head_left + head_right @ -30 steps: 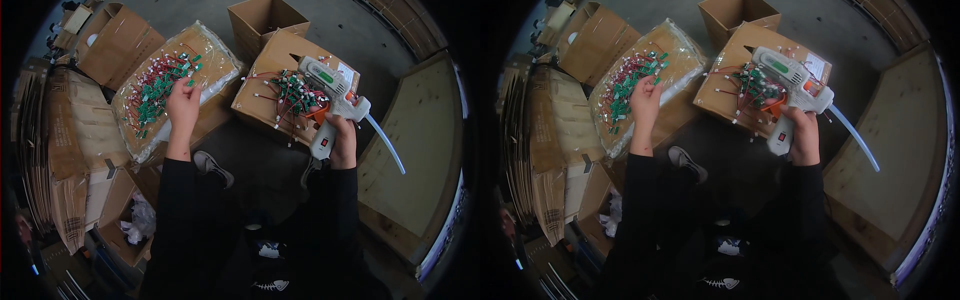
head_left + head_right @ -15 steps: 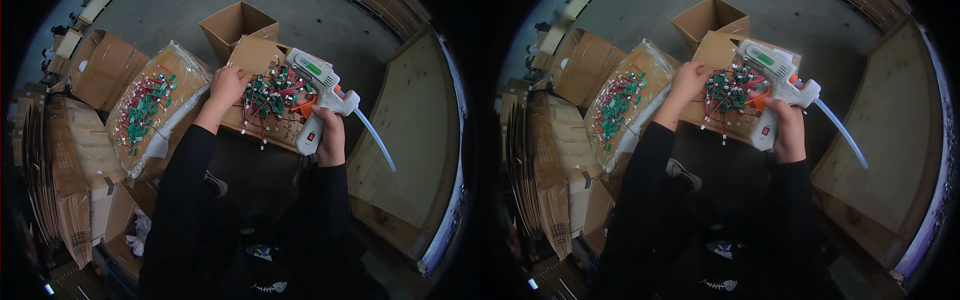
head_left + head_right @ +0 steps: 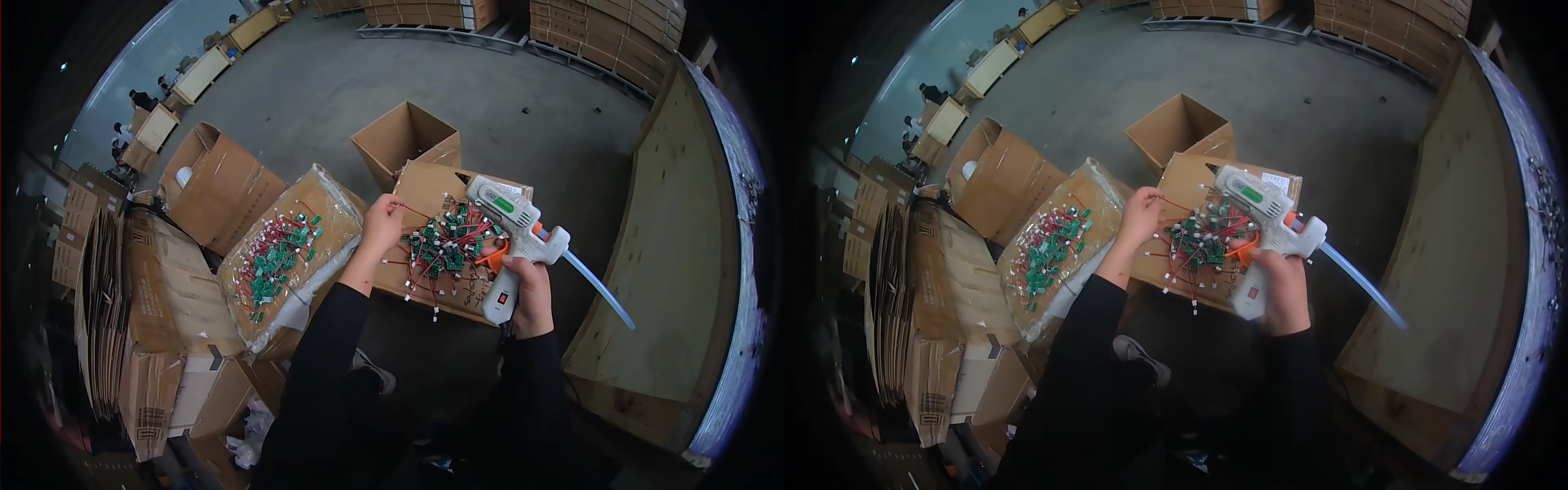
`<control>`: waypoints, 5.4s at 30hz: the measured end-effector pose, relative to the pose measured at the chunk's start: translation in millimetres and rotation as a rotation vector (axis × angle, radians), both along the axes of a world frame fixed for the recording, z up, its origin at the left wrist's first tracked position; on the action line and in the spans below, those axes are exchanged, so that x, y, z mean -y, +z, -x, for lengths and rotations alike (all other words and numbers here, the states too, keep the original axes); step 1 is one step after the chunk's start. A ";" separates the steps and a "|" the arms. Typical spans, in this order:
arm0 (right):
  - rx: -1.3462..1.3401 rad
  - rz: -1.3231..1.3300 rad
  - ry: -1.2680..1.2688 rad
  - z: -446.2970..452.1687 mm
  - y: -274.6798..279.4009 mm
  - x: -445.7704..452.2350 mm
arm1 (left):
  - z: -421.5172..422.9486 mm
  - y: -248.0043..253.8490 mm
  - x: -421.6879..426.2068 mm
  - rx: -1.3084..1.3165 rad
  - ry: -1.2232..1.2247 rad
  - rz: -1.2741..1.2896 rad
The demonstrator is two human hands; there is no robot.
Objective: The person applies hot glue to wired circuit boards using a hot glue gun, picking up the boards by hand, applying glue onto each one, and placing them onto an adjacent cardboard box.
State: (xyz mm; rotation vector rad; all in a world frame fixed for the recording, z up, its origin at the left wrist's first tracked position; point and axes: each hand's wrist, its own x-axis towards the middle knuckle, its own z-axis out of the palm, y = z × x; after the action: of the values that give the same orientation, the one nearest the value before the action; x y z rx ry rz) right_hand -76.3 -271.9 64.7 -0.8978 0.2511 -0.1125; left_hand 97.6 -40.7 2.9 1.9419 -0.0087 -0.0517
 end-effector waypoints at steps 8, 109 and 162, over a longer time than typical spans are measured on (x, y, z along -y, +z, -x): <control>0.016 0.056 0.035 -1.5 -3.8 -11.6 | 46.1 6.3 -20.9 0.570 0.143 -0.374; -0.143 0.381 0.293 -5.4 -23.8 -81.3 | 99.0 -4.0 -80.5 0.350 0.185 0.234; 0.106 0.028 0.017 1.5 0.6 -3.5 | 40.0 45.5 -63.2 -0.032 0.073 0.272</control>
State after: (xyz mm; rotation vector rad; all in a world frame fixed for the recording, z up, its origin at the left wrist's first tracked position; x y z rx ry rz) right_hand -77.7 -268.5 65.3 -0.9191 0.1430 -0.1476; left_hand 57.6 22.5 48.4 1.6673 0.0732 -0.0318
